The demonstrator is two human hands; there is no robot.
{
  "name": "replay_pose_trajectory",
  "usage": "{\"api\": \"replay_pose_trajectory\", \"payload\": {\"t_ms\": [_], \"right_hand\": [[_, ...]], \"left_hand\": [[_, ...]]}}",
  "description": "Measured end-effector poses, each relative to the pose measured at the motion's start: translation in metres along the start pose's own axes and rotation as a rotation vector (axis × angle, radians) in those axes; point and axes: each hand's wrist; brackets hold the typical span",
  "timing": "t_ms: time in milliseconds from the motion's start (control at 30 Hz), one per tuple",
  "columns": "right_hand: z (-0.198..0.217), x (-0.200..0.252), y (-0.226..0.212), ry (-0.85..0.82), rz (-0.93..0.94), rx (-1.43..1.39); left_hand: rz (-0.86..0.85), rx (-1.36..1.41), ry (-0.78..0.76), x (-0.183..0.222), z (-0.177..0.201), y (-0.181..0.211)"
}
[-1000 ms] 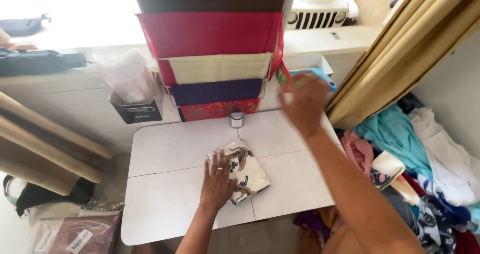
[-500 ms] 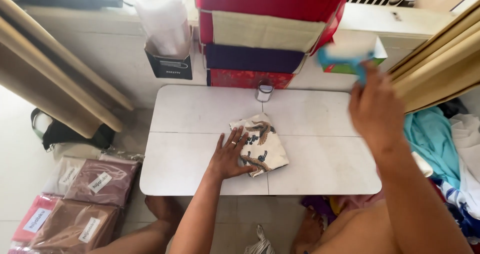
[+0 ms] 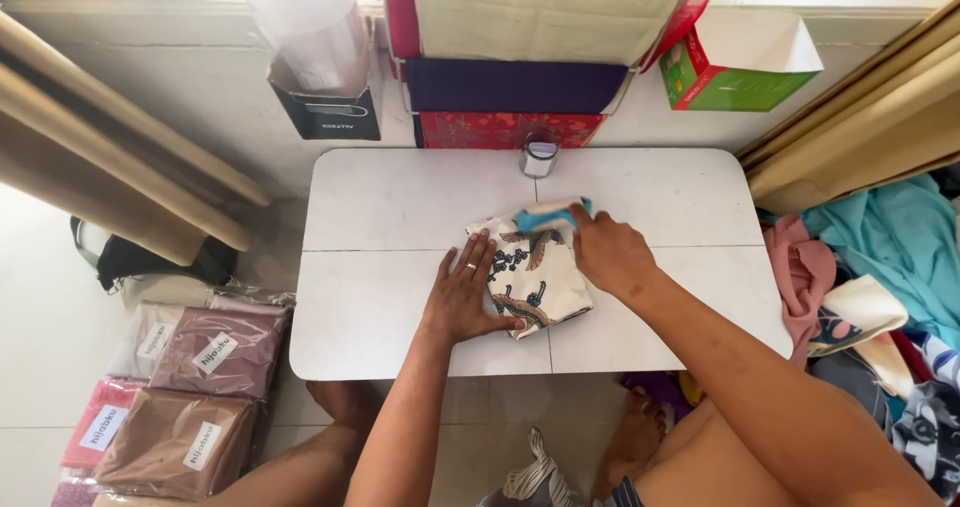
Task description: Folding a patterned hijab, cleaning it with a lint roller, and placing it into a plastic packaging bag.
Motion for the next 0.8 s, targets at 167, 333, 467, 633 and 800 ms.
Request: {"api": "replay_pose_trajectory", "payload": {"t_ms": [167,333,467,633,800], "right_hand": [[-0.002,-0.004,0.009,0.044,0.042,0.034],[0.002,0.017,0.013,-0.127,0.093,0.086],[0.016,0.023,0.001,-0.006,0.074,0.017],[0.004,0.059,0.015,-0.253,0.09,0.081],[0.003,0.047,0.025,-0.149,0.108,0.108]], "left_hand": [[0.007,-0.016,-0.022,-0.002,0.001,0.0],[0.01,0.011,-0.041,-0.003,-0.001,-0.001],[0.009,0.008,-0.051,-0.004,-0.004,-0.002],[0.015,0.063,-0.028,-0.008,-0.009,-0.006],[0.013,0.126,0.011,-0.005,-0.011,-0.006]]}}
Point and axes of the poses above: each hand's wrist, its own x-axis away from the middle knuckle, its own z-axis out of the back of the hand, y = z × x, and after that the axes turned 10 degrees about x, right-handed
